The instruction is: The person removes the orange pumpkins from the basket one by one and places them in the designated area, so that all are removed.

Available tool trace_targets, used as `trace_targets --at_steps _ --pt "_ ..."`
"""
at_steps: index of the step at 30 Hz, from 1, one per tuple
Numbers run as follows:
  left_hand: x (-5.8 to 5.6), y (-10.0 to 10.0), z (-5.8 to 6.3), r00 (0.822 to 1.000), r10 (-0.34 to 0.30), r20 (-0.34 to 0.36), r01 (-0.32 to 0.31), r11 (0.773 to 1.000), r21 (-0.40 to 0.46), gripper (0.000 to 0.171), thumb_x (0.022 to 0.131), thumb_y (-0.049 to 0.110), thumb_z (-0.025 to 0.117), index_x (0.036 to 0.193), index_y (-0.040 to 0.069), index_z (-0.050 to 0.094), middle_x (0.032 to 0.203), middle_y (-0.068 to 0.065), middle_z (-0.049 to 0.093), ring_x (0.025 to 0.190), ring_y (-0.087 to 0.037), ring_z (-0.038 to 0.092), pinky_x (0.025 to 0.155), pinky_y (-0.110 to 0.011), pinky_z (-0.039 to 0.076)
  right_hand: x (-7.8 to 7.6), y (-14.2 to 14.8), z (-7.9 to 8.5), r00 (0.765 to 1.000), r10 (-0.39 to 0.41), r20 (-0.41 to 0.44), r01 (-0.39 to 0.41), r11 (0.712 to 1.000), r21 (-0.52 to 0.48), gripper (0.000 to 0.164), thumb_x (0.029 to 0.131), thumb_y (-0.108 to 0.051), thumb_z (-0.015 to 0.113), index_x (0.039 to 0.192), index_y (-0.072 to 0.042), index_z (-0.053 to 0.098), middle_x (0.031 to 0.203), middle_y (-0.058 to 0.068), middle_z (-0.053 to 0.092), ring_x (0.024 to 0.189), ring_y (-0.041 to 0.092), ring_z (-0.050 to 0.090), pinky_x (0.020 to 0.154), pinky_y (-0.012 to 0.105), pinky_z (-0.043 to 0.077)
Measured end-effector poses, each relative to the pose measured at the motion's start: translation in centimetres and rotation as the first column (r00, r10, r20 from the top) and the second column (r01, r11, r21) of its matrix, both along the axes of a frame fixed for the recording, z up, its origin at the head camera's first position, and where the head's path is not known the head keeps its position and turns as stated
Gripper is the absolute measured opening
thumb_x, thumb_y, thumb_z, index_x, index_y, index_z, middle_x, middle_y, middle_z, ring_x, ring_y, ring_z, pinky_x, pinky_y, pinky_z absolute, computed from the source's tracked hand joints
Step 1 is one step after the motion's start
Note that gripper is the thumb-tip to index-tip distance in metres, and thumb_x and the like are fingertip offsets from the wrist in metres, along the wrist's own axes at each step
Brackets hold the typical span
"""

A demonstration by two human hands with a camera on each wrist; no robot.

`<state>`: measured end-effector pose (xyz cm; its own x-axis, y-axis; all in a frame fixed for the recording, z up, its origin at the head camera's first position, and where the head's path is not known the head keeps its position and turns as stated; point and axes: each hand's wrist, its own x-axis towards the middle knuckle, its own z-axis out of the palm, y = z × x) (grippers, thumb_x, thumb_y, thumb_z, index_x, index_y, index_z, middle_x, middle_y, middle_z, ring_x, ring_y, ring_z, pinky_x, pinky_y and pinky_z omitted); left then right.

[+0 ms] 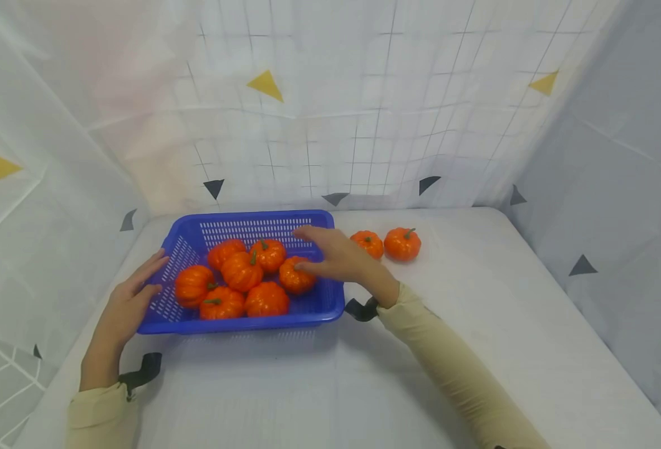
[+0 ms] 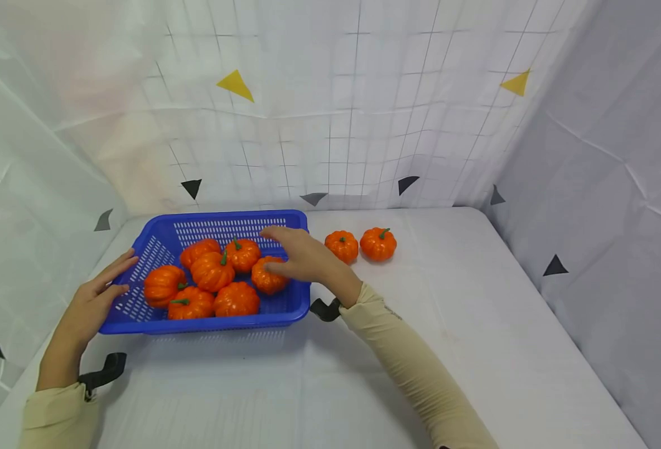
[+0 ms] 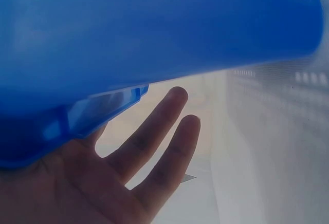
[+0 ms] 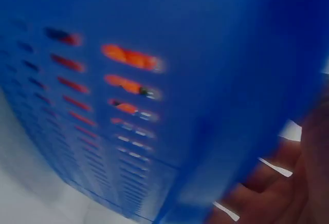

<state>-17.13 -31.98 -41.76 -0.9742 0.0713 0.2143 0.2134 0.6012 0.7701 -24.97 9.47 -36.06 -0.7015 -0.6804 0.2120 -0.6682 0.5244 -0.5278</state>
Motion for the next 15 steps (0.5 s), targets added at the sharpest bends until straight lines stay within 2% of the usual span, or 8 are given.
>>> trace_targets --at_steps 5,10,13,15 --pt "0.0 0.0 0.0 1.0 -0.001 -0.001 0.001 1.0 -0.002 0.053 0.109 0.011 0.042 0.162 0.011 0.038 0.17 -0.012 0.025 0.155 -0.044 0.014 0.113 -0.078 0.011 -0.4 -0.5 -0.9 1.0 -0.011 0.023 0.008 0.993 0.116 0.064 0.096 -0.027 0.076 0.151 -0.005 0.051 0.148 0.012 0.057 0.136 0.027 0.053 0.114 0.044 0.043" --pt "0.1 0.0 -0.1 1.0 -0.009 -0.005 0.009 1.0 0.007 0.053 0.109 0.01 0.042 0.162 0.01 0.038 0.169 -0.014 0.025 0.154 -0.044 0.014 0.113 -0.078 0.011 -0.7 -1.1 -2.0 0.998 -0.02 0.059 0.009 0.982 0.187 0.066 0.096 -0.027 0.077 0.153 -0.008 0.05 0.15 0.009 0.055 0.137 0.025 0.052 0.112 0.044 0.044" --pt "0.1 0.1 0.0 1.0 -0.011 -0.008 0.011 1.0 0.013 0.053 0.109 0.01 0.042 0.162 0.009 0.038 0.169 -0.014 0.025 0.154 -0.044 0.014 0.113 -0.078 0.011 -0.8 -1.5 -2.6 0.999 -0.023 0.04 0.013 0.973 0.23 0.067 0.095 -0.029 0.077 0.154 -0.01 0.05 0.151 0.007 0.056 0.136 0.024 0.052 0.113 0.044 0.044" --pt "0.2 0.2 0.0 1.0 -0.009 -0.005 0.009 1.0 0.016 0.053 0.109 0.011 0.042 0.162 0.009 0.037 0.169 -0.013 0.025 0.154 -0.044 0.014 0.113 -0.078 0.01 -0.9 -1.7 -2.8 1.0 -0.03 0.01 0.026 0.963 0.269 0.069 0.096 -0.032 0.077 0.155 -0.011 0.049 0.151 0.005 0.056 0.137 0.023 0.051 0.117 0.044 0.039"
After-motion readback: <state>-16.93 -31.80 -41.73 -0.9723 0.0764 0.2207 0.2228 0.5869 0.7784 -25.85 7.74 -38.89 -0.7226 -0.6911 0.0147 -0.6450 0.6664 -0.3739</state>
